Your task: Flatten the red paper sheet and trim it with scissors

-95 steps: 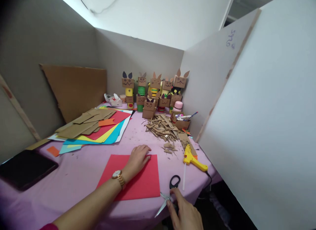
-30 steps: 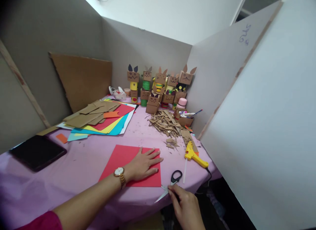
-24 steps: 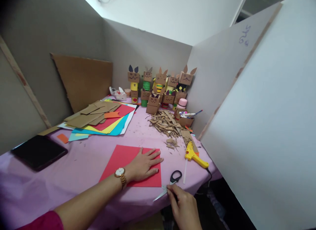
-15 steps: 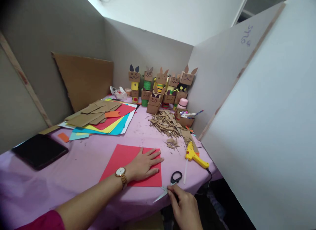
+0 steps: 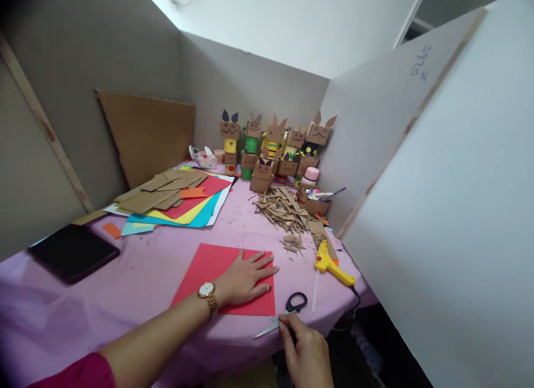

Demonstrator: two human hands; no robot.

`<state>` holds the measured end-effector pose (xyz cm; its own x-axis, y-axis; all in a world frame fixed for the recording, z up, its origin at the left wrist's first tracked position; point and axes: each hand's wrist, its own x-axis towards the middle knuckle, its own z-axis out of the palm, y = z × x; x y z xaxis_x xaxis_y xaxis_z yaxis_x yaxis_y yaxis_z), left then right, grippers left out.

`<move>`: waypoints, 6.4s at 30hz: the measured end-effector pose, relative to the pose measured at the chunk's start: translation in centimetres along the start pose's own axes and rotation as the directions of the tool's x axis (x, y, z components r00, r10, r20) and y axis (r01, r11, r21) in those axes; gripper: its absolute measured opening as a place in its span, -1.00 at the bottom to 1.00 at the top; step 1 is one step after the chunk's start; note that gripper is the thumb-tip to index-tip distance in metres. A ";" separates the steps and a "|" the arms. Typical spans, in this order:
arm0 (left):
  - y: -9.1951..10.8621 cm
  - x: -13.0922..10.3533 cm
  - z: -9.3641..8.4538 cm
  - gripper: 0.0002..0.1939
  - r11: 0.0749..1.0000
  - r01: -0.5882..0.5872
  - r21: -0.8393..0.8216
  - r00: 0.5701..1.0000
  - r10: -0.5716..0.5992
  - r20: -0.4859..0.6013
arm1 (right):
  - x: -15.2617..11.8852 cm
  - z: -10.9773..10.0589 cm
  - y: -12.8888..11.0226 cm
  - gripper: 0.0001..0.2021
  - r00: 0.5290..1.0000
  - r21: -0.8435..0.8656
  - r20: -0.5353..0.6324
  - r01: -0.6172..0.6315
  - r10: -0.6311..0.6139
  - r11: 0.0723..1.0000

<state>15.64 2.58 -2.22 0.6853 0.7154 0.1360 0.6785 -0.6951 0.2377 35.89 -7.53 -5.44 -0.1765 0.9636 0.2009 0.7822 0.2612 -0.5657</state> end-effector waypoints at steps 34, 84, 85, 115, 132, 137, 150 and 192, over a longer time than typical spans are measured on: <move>-3.0 -2.3 -2.9 -0.48 1.000 0.010 -0.017 0.991 -0.007 0.134 | 0.3 -0.2 -3.3 -0.71 0.998 -0.059 -0.038 -0.050 0.048 0.997; -1.1 -2.7 -3.3 -0.51 1.000 0.001 0.019 0.974 -0.005 0.225 | 0.8 0.1 -4.8 -0.80 0.997 -0.137 -0.048 -0.061 0.055 0.989; -1.1 -2.8 -3.3 -0.51 1.000 0.002 0.017 0.975 -0.006 0.224 | 0.8 0.1 -4.9 -0.80 0.997 -0.134 -0.047 -0.063 0.057 0.989; -1.2 -3.0 -2.9 -0.54 1.000 0.001 -0.009 0.981 0.001 0.196 | -0.3 2.1 -6.7 -0.79 0.996 -0.183 -0.025 -0.093 0.090 0.979; -1.2 -3.2 -2.8 -0.54 1.000 -0.013 -0.018 0.984 0.016 0.176 | -0.5 3.3 -7.2 -0.80 0.998 -0.212 -0.048 -0.059 0.049 0.975; -1.2 -3.2 -2.8 -0.54 1.000 -0.015 -0.020 0.985 0.018 0.172 | -0.3 4.1 -7.2 -0.81 0.997 -0.259 -0.068 -0.050 0.034 0.965; -1.1 -3.3 -2.8 -0.54 1.000 -0.017 -0.022 0.986 0.020 0.165 | -0.1 4.6 -7.9 -0.84 0.999 -0.300 -0.027 -0.042 0.036 0.953; -1.9 -6.7 -5.2 -0.46 0.999 -0.031 -0.034 0.973 0.038 0.226 | -0.1 6.1 -7.9 -0.82 0.989 -0.318 -0.114 0.058 -0.099 0.946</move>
<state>8.34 -0.54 1.40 0.7524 0.6544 -0.0757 0.6477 -0.7138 0.2664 26.10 -9.32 -5.89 -0.1839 0.9202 0.3456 0.9198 0.2851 -0.2697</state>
